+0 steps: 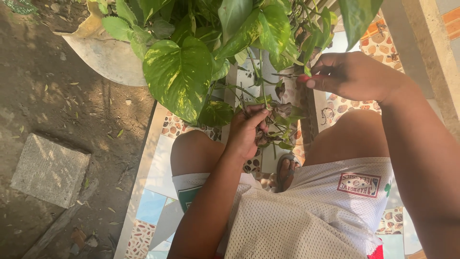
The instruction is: Trimming and pruning leaves and stems from several potted plants using garden shears.
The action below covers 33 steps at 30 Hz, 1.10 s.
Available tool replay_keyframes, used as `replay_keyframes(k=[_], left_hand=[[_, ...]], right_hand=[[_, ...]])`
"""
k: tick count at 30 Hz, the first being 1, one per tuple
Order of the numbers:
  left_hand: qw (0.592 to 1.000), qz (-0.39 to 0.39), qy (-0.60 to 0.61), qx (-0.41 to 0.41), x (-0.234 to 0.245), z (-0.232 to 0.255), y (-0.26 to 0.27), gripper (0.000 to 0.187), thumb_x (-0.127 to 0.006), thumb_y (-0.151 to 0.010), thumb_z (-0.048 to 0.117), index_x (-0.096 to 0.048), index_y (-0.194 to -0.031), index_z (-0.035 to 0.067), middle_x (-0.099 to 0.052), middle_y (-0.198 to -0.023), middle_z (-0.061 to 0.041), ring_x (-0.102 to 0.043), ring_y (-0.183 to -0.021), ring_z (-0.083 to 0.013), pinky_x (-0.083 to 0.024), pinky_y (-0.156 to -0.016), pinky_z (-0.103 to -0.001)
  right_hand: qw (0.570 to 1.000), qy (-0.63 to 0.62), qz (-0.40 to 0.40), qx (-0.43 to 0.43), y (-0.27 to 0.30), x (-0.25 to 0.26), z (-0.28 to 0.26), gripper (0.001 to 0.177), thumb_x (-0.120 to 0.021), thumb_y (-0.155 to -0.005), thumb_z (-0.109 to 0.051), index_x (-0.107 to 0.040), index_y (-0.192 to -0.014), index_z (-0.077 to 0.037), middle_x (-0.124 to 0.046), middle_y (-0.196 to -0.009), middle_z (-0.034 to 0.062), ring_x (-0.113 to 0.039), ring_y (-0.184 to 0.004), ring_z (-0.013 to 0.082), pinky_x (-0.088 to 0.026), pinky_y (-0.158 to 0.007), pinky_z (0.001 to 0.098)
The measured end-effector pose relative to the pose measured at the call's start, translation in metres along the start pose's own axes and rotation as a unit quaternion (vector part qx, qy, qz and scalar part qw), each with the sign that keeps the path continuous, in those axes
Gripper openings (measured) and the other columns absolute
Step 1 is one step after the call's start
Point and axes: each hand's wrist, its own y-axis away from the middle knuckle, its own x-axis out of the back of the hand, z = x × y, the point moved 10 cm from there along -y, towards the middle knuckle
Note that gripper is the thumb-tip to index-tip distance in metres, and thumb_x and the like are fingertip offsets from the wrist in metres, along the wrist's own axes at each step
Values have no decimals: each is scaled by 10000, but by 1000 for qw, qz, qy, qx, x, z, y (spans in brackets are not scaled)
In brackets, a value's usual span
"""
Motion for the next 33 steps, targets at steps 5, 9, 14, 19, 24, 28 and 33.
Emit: replay_keyframes(k=[5,9,14,19,24,28,33], left_hand=[[996,64,-59,2,-18,20,15,202,-657,-988,138,-650,-1129,-5,-695,-915,-35,-593,-625,-83,-517,-578,-270],[954,142,-251,-82,-19,45,32,200,-585,-1021,199,-583,-1129,30,-674,-876,-16,-633,-556,-64,-547,-513,-243],[958,144,-209,-132,-16,32,47,148,-544,-1077,191,-560,-1079,43,-575,-771,-30,-523,-560,-73,-471,-512,-265],[974,227,21,-3,7,5,52,73,-547,-1012,141,-550,-1057,83,-565,-815,17,-526,-627,-93,-495,-583,-295],[986,110,-9,-125,14,-1,50,79,-516,-999,119,-537,-987,43,-504,-742,-46,-486,-651,-127,-443,-582,-308],[895,37,-377,-235,-48,62,55,160,-514,-999,114,-547,-888,4,-548,-788,-116,-485,-643,-196,-466,-670,-359],[611,21,-690,-387,-107,98,58,656,-785,-829,405,-632,-1246,-77,-714,-1049,-186,-684,-911,-312,-536,-814,-396]], right_hand=[[995,-24,-55,76,20,-12,-13,396,-614,-924,-443,-729,-1182,-165,-689,-1048,63,-669,-927,218,-523,-822,365],[993,-9,-61,96,36,-18,-29,407,-591,-937,-491,-745,-1159,-187,-716,-1074,38,-688,-987,207,-512,-873,356],[992,-28,-69,100,33,-33,-30,458,-559,-934,-513,-732,-1214,-194,-707,-1115,37,-682,-1008,204,-511,-886,352],[993,4,-106,44,35,-39,-27,491,-572,-927,-555,-744,-1234,-214,-709,-1048,55,-669,-989,210,-539,-886,362],[992,-57,-46,98,25,-31,-19,508,-568,-910,-498,-672,-1255,-140,-732,-1133,69,-689,-1034,216,-512,-881,379],[994,-67,-45,74,28,-27,-20,475,-550,-927,-492,-697,-1211,-140,-742,-1114,77,-690,-1030,242,-521,-879,393],[1000,-19,18,4,33,-1,9,511,-597,-914,-536,-689,-1193,-117,-756,-1064,127,-729,-997,270,-548,-867,419]])
